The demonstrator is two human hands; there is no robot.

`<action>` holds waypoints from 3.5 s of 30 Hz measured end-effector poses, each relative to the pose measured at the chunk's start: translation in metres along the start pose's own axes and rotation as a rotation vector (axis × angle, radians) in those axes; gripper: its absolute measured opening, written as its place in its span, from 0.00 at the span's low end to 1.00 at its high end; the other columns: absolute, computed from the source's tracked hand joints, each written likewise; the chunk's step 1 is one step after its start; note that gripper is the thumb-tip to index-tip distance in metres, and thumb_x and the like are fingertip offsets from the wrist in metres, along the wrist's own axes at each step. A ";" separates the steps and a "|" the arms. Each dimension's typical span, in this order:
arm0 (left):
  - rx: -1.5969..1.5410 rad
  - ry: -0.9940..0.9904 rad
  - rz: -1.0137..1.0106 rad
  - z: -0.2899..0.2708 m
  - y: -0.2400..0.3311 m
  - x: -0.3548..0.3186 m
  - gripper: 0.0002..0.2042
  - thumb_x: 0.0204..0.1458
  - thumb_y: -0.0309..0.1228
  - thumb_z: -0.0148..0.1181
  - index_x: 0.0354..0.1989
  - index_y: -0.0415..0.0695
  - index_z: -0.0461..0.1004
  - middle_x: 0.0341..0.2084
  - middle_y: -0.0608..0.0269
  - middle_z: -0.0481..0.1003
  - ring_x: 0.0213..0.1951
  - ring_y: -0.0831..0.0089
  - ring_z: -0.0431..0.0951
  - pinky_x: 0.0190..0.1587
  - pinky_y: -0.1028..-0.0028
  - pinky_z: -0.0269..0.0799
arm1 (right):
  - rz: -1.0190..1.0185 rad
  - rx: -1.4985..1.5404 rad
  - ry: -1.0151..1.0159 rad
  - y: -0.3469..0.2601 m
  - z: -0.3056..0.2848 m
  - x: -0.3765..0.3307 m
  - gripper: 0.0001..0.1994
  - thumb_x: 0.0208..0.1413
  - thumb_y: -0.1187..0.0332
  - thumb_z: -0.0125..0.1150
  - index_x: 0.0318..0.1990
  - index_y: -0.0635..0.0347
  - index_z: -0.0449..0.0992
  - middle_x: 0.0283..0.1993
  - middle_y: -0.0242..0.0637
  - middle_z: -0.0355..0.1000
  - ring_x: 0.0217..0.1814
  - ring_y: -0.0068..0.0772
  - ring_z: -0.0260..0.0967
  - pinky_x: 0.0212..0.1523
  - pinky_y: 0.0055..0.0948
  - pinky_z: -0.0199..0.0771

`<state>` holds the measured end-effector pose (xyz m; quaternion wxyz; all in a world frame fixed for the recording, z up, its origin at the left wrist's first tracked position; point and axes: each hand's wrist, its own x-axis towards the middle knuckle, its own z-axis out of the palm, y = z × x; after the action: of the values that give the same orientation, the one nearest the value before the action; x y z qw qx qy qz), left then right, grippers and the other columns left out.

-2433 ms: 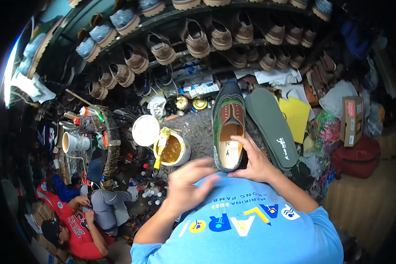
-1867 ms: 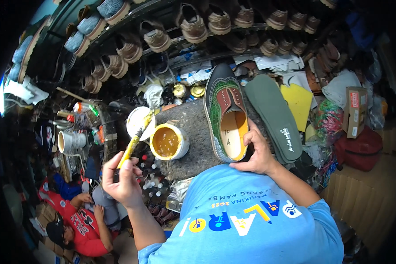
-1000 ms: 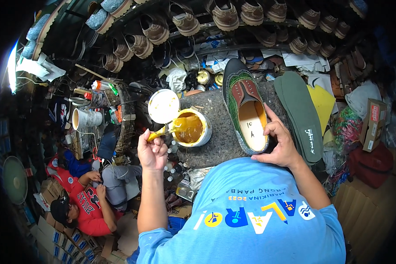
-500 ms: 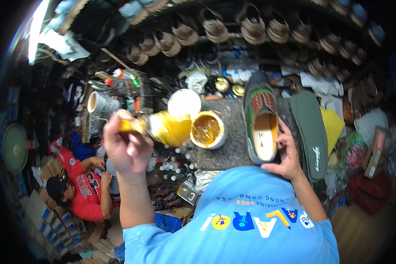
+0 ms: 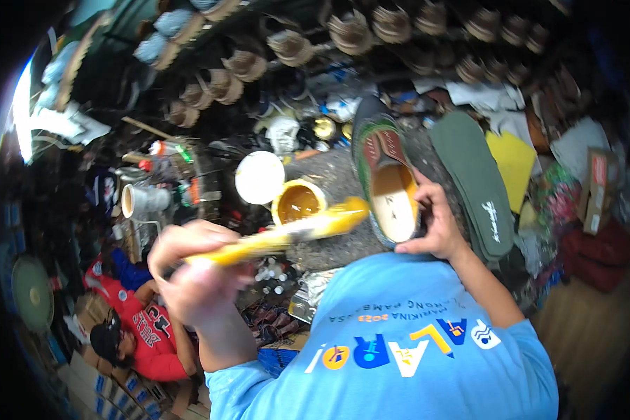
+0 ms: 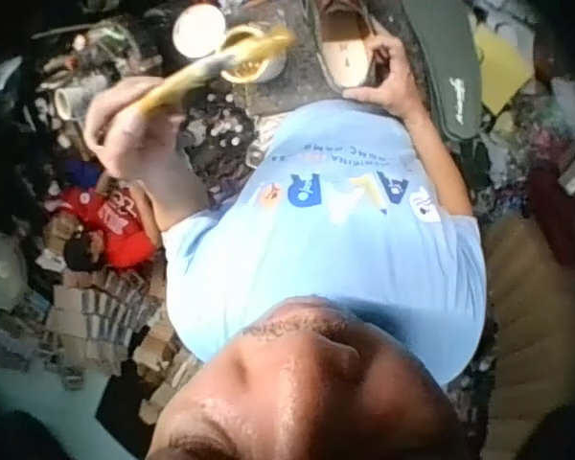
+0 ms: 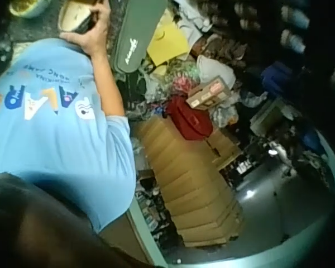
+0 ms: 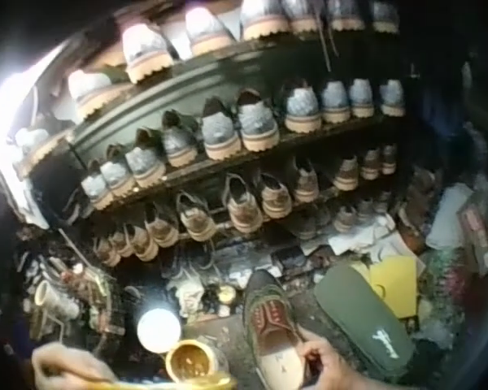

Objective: Applying adhesive to the interior of a shoe and inserting a matching insole.

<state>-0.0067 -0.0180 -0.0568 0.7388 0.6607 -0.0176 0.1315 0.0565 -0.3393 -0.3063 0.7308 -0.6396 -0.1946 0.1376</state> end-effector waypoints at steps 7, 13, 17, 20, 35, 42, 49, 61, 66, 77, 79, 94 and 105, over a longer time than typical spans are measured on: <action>0.863 -0.383 0.404 0.114 -0.114 0.012 0.08 0.50 0.20 0.70 0.37 0.37 0.79 0.22 0.56 0.73 0.20 0.60 0.76 0.23 0.65 0.70 | -0.028 0.142 0.003 -0.014 0.007 0.004 0.46 0.30 0.70 0.91 0.57 0.50 0.62 0.83 0.58 0.40 0.78 0.37 0.55 0.76 0.39 0.60; 0.965 -0.392 0.183 0.125 -0.135 0.028 0.04 0.53 0.22 0.67 0.34 0.36 0.79 0.23 0.50 0.77 0.23 0.54 0.79 0.27 0.62 0.74 | -0.063 0.105 0.025 -0.017 0.008 0.004 0.45 0.30 0.69 0.91 0.57 0.49 0.64 0.83 0.59 0.41 0.72 0.35 0.63 0.70 0.37 0.67; 0.918 -0.395 0.078 0.116 -0.126 0.022 0.03 0.53 0.21 0.66 0.31 0.34 0.79 0.21 0.51 0.78 0.22 0.59 0.80 0.26 0.65 0.73 | -0.069 0.096 0.044 -0.013 0.009 0.004 0.46 0.28 0.66 0.92 0.57 0.48 0.65 0.83 0.60 0.42 0.71 0.35 0.65 0.69 0.36 0.67; 1.024 -0.333 0.138 0.116 -0.128 0.027 0.03 0.52 0.20 0.66 0.29 0.34 0.79 0.21 0.51 0.78 0.21 0.61 0.80 0.27 0.67 0.74 | -0.103 0.078 0.030 -0.013 0.007 0.005 0.46 0.29 0.65 0.92 0.57 0.48 0.65 0.82 0.62 0.42 0.70 0.35 0.66 0.68 0.36 0.68; 0.922 -0.472 -0.093 0.112 -0.111 0.035 0.01 0.48 0.20 0.64 0.29 0.36 0.79 0.19 0.53 0.74 0.21 0.57 0.77 0.26 0.64 0.73 | -0.094 -0.010 0.047 -0.013 0.007 0.005 0.45 0.26 0.57 0.92 0.55 0.48 0.69 0.73 0.61 0.59 0.82 0.65 0.49 0.76 0.53 0.56; 1.151 -0.425 0.128 0.128 -0.123 0.036 0.08 0.52 0.22 0.68 0.27 0.40 0.73 0.18 0.55 0.71 0.17 0.58 0.74 0.21 0.61 0.70 | -0.113 -0.091 0.061 -0.018 0.006 0.006 0.46 0.24 0.57 0.92 0.55 0.48 0.69 0.77 0.69 0.53 0.82 0.64 0.51 0.75 0.48 0.59; 0.831 -0.496 0.017 0.131 -0.105 0.024 0.06 0.51 0.18 0.67 0.27 0.39 0.75 0.19 0.53 0.74 0.18 0.59 0.77 0.22 0.64 0.72 | -0.112 -0.103 0.086 -0.020 0.007 0.005 0.45 0.24 0.59 0.92 0.55 0.48 0.70 0.76 0.70 0.54 0.82 0.63 0.51 0.75 0.48 0.59; 0.829 -0.456 -0.039 0.105 -0.107 0.039 0.01 0.54 0.19 0.66 0.32 0.34 0.81 0.21 0.54 0.78 0.23 0.65 0.81 0.29 0.69 0.74 | -0.132 0.053 0.038 -0.009 0.007 0.004 0.47 0.28 0.58 0.93 0.57 0.48 0.65 0.77 0.71 0.51 0.82 0.62 0.49 0.75 0.52 0.57; 0.639 -0.439 -0.219 0.090 -0.127 0.056 0.04 0.54 0.22 0.64 0.32 0.33 0.81 0.25 0.53 0.81 0.28 0.62 0.83 0.35 0.68 0.77 | -0.112 0.145 -0.052 -0.010 0.005 0.004 0.50 0.29 0.62 0.93 0.60 0.45 0.61 0.81 0.72 0.35 0.80 0.52 0.55 0.76 0.47 0.57; 0.488 -0.647 -0.238 0.088 -0.129 0.060 0.01 0.48 0.20 0.65 0.28 0.35 0.80 0.23 0.52 0.79 0.26 0.58 0.82 0.32 0.64 0.77 | -0.050 0.155 -0.034 -0.013 0.005 0.001 0.51 0.27 0.65 0.93 0.60 0.44 0.60 0.81 0.69 0.34 0.82 0.56 0.50 0.77 0.50 0.55; 0.497 -0.716 -0.172 0.089 -0.129 0.058 0.00 0.47 0.19 0.64 0.27 0.35 0.80 0.23 0.52 0.79 0.27 0.54 0.81 0.32 0.63 0.77 | -0.050 0.167 -0.036 -0.013 0.005 0.000 0.52 0.26 0.66 0.93 0.59 0.45 0.59 0.82 0.67 0.33 0.83 0.58 0.48 0.78 0.51 0.55; 0.444 -0.771 -0.199 0.080 -0.128 0.063 0.09 0.40 0.16 0.64 0.33 0.35 0.82 0.25 0.55 0.77 0.27 0.61 0.80 0.30 0.68 0.74 | -0.056 0.187 -0.038 -0.016 0.007 0.002 0.51 0.28 0.66 0.93 0.60 0.44 0.60 0.82 0.67 0.33 0.81 0.60 0.51 0.78 0.52 0.55; 0.562 -0.980 -0.322 0.091 -0.120 0.090 0.13 0.36 0.16 0.61 0.32 0.37 0.85 0.28 0.55 0.79 0.30 0.60 0.82 0.34 0.67 0.77 | -0.077 0.030 0.080 -0.019 0.009 0.003 0.43 0.29 0.57 0.92 0.54 0.49 0.68 0.73 0.68 0.58 0.83 0.71 0.45 0.75 0.57 0.57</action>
<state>0.1193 -0.1033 -0.1438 0.4517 0.8094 -0.2207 -0.3035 0.0546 -0.3325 -0.2867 0.7521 -0.6257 -0.1878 0.0865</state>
